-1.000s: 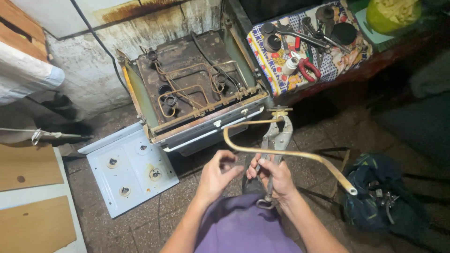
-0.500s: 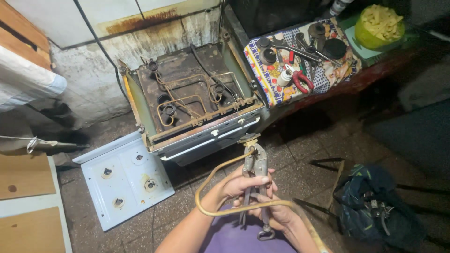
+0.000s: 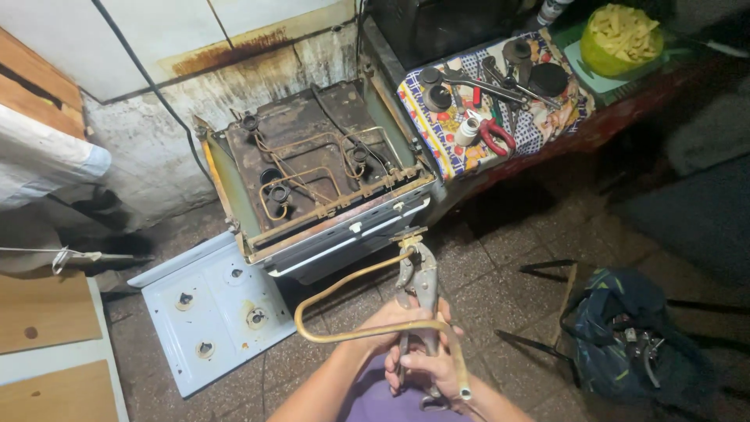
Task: The person uses pliers to strip the insulation from a gas hose connected to a burner. They then use the pliers to tighten the fitting on the hose and inspect the connection.
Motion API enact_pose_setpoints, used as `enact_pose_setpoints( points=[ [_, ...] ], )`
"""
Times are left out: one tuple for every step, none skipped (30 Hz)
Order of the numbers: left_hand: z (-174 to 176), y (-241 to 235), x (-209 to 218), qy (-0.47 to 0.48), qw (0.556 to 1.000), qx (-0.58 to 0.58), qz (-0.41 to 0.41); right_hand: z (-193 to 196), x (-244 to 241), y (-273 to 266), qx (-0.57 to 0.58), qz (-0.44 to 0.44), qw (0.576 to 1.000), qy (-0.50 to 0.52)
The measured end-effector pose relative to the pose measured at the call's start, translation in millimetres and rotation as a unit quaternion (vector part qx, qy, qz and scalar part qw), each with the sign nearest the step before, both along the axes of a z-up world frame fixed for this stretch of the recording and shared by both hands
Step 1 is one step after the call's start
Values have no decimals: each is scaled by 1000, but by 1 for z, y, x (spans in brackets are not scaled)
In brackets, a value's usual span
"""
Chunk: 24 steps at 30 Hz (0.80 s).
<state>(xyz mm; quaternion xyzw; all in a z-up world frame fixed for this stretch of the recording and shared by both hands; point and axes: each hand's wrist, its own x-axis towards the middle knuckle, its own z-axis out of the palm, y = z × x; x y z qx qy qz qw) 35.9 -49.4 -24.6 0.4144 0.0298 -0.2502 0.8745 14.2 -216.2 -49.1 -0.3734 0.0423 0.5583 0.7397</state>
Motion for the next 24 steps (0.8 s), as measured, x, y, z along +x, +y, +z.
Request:
enact_pose_setpoints(
  points=[
    [22, 3, -4, 25, 999, 15, -44, 7, -2, 3, -13, -25, 999, -24],
    [43, 7, -6, 47, 994, 32, -88, 13, -1, 8, -25, -49, 997, -50],
    [15, -1, -5, 46, 994, 32, -89, 14, 2, 9, -24, -51, 997, -52],
    [-12, -10, -7, 24, 996, -45, -70, 15, 0, 9, -48, -64, 996, -39],
    [-38, -18, -10, 3, 991, -123, -50, 17, -2, 9, -72, -76, 994, -25],
    [-40, -21, -10, 2, 991, -123, -52, 14, -2, 8, -72, -78, 994, -26],
    [-41, -24, -11, 73, 989, -124, -25, 11, -3, 6, -75, -55, 995, -38],
    [-43, -25, -8, 139, 983, -124, 3, 7, 1, 6, -76, -32, 995, -54],
    [-45, -24, -2, 133, 983, -123, 1, 0, 4, 5, -75, -34, 995, -59],
    [-46, -25, -2, 111, 988, -108, 6, -7, 1, 2, -79, -30, 996, -35],
    [-48, -25, -1, 89, 991, -94, 12, -14, -2, -1, -83, -26, 996, -11],
    [-49, -26, 0, 91, 991, -94, 10, -8, -1, 2, -83, -27, 996, -9],
    [-50, -28, 1, 81, 989, -112, 45, -3, 0, 5, -103, -34, 994, 4],
    [-51, -29, 6, 68, 986, -130, 77, 2, 3, 8, -123, -43, 991, 13],
    [-39, -25, 3, 66, 987, -131, 73, -2, 2, 8, -123, -47, 991, 11],
    [-26, -21, 4, 32, 990, -123, 58, -6, 4, 7, -106, -40, 993, 14],
    [-13, -18, 6, -2, 992, -117, 44, -10, 7, 7, -90, -34, 995, 18],
    [-10, -13, 6, -6, 992, -118, 36, -9, 10, 7, -91, -41, 995, 13],
    [-8, -9, 7, -17, 997, -75, 22, -9, 14, 8, -128, -42, 991, -10],
    [-5, -2, 5, -26, 999, -29, 13, -9, 16, 11, -163, -39, 985, -31],
    [-7, 4, 14, -28, 999, -29, 9, -7, 33, 11, -162, -44, 985, -33],
    [-8, 10, 16, -35, 993, 104, 34, -4, 44, 10, -203, 17, 942, -267],
    [-9, 15, 19, -42, 969, 236, 58, -2, 56, 9, -234, 75, 840, -484],
    [4, 24, 22, -45, 969, 237, 54, 5, 66, 5, -235, 70, 839, -485]
  ],
)
